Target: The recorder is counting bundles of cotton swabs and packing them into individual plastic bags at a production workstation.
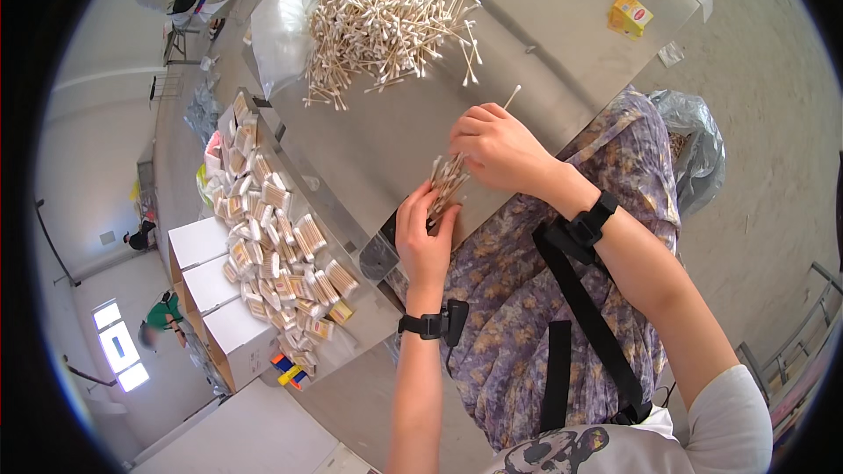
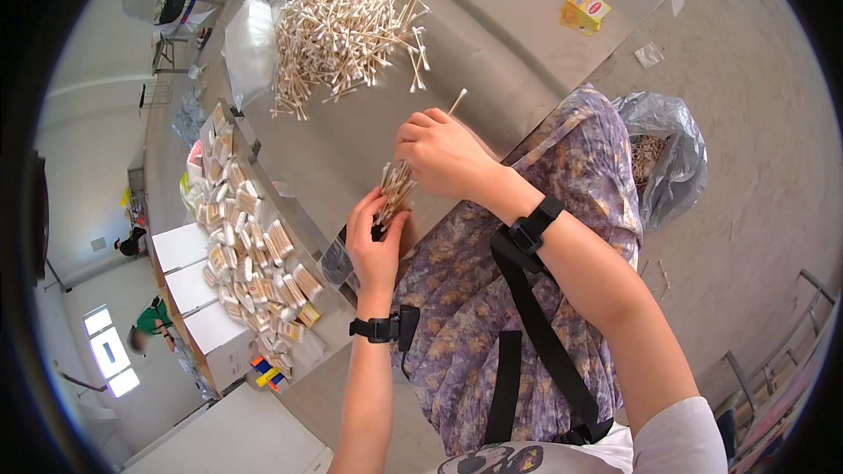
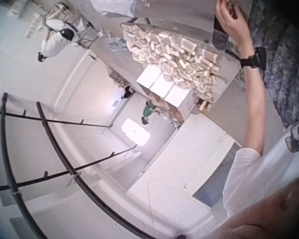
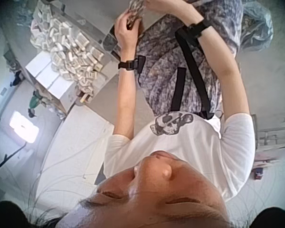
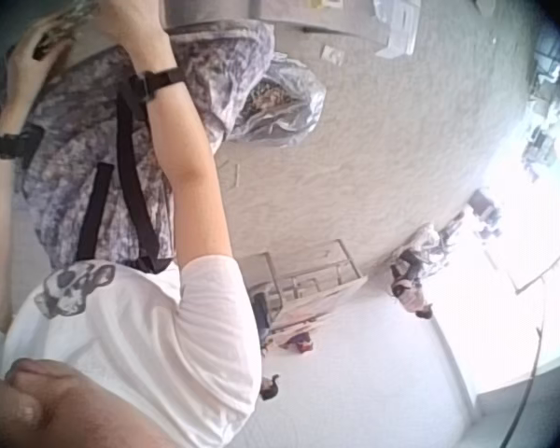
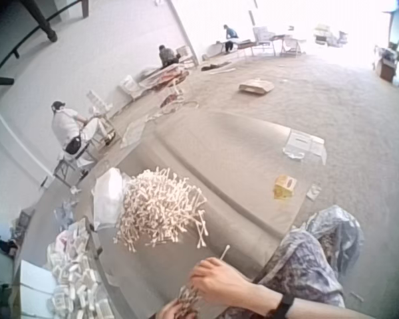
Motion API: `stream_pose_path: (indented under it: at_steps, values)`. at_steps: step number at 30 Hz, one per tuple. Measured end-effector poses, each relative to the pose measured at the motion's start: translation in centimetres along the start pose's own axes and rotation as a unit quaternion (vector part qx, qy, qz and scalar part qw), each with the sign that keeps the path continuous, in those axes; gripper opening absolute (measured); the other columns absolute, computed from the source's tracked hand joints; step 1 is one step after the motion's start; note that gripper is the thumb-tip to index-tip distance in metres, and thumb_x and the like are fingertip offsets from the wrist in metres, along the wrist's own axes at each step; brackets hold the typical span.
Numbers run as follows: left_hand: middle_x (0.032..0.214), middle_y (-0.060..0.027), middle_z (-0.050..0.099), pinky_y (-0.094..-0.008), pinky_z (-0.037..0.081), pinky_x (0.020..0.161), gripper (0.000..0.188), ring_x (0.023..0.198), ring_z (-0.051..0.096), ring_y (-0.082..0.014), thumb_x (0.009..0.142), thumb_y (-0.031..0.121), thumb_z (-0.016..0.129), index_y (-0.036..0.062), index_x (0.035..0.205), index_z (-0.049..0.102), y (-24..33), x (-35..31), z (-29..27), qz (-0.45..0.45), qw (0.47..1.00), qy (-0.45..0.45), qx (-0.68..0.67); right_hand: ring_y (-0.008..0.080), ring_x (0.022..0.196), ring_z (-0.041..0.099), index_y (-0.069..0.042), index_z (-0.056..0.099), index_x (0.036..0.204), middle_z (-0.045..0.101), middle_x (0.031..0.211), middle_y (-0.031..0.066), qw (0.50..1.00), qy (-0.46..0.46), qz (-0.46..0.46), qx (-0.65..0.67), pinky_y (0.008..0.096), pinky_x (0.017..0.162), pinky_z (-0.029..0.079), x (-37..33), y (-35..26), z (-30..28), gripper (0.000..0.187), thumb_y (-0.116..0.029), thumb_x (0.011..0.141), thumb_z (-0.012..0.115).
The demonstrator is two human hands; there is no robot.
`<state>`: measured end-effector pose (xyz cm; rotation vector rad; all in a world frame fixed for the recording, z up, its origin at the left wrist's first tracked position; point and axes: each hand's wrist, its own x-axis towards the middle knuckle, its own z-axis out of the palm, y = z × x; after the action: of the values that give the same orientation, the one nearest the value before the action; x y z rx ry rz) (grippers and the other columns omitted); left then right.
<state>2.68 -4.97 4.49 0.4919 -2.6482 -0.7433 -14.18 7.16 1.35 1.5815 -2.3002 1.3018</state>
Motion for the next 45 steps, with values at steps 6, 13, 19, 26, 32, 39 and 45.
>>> stream_pose_path:
  at_steps: [6, 13, 19, 26, 32, 39, 45]
  values:
    - [0.111, -0.0102, 0.070, -0.0380, 0.053, 0.085, 0.018, 0.099, 0.066, -0.0282, 0.083, 0.005, 0.075, 0.0013, 0.099, 0.070, -0.8, 0.0, 0.3, 0.003, 0.999, 0.029, 0.022, 0.0183, 0.098, 0.059, -0.009, 0.073, 0.087, 0.065, 0.092, -0.0009, 1.000, -0.007, 0.012, -0.010, 0.0327, 0.090, 0.045, 0.0, 0.1, 0.1, 0.015, -0.008, 0.073, 0.068]
    - [0.107, -0.0109, 0.072, -0.0364, 0.053, 0.085, 0.013, 0.096, 0.068, -0.0279, 0.085, 0.004, 0.073, 0.0005, 0.097, 0.071, -0.5, 0.6, 0.1, 0.001, 0.999, 0.031, 0.016, 0.0177, 0.096, 0.058, -0.011, 0.071, 0.080, 0.064, 0.089, -0.0024, 0.999, 0.002, -0.004, -0.032, 0.0314, 0.091, 0.044, 0.1, 0.2, -0.1, 0.009, -0.009, 0.072, 0.067]
    - [0.100, -0.0107, 0.073, -0.0355, 0.053, 0.083, 0.009, 0.093, 0.067, -0.0275, 0.085, 0.004, 0.073, 0.0002, 0.093, 0.071, -1.2, 0.3, -0.7, -0.001, 0.999, 0.025, 0.026, 0.0174, 0.094, 0.058, -0.012, 0.070, 0.077, 0.063, 0.087, -0.0020, 0.998, 0.008, 0.011, -0.069, 0.0309, 0.091, 0.043, 0.4, 1.1, -1.3, 0.009, -0.008, 0.071, 0.065]
    - [0.100, -0.0102, 0.074, -0.0359, 0.053, 0.084, 0.008, 0.093, 0.067, -0.0276, 0.084, 0.003, 0.073, 0.0007, 0.091, 0.071, -0.9, -2.0, -1.8, -0.004, 0.999, 0.023, 0.048, 0.0180, 0.094, 0.057, -0.012, 0.070, 0.078, 0.063, 0.089, -0.0007, 0.984, 0.046, 0.106, -0.138, 0.0311, 0.091, 0.042, 0.5, 1.9, -1.9, 0.009, -0.006, 0.073, 0.065]
    - [0.108, -0.0109, 0.072, -0.0376, 0.052, 0.088, 0.013, 0.099, 0.066, -0.0286, 0.086, 0.004, 0.072, 0.0023, 0.098, 0.069, -0.6, -1.5, -1.7, -0.006, 0.999, -0.009, 0.040, 0.0198, 0.101, 0.057, -0.009, 0.067, 0.100, 0.065, 0.095, 0.0028, 0.984, 0.119, 0.083, -0.102, 0.0340, 0.092, 0.043, 0.8, 1.2, -0.2, 0.022, -0.005, 0.079, 0.063]
    - [0.157, -0.0259, 0.026, -0.0481, 0.026, 0.118, 0.067, 0.146, 0.026, -0.0416, 0.100, 0.026, 0.058, -0.0031, 0.151, 0.025, 0.2, -1.5, 1.2, -0.011, 0.997, -0.075, 0.028, 0.0288, 0.089, 0.064, -0.005, 0.060, 0.112, 0.065, 0.098, 0.0105, 0.981, 0.063, 0.142, 0.114, 0.0398, 0.077, 0.052, 0.0, -1.1, 0.2, 0.030, 0.003, 0.083, 0.058]
    - [0.159, -0.0293, 0.021, -0.0509, 0.015, 0.121, 0.087, 0.150, 0.017, -0.0412, 0.099, 0.048, 0.052, -0.0113, 0.151, 0.017, 0.0, 0.0, 3.9, -0.017, 0.976, -0.047, 0.210, 0.0341, 0.093, 0.065, -0.006, 0.061, 0.109, 0.065, 0.106, 0.0133, 0.961, 0.017, 0.247, 0.126, 0.0423, 0.079, 0.054, -0.3, -0.2, -0.8, 0.030, 0.002, 0.081, 0.057]
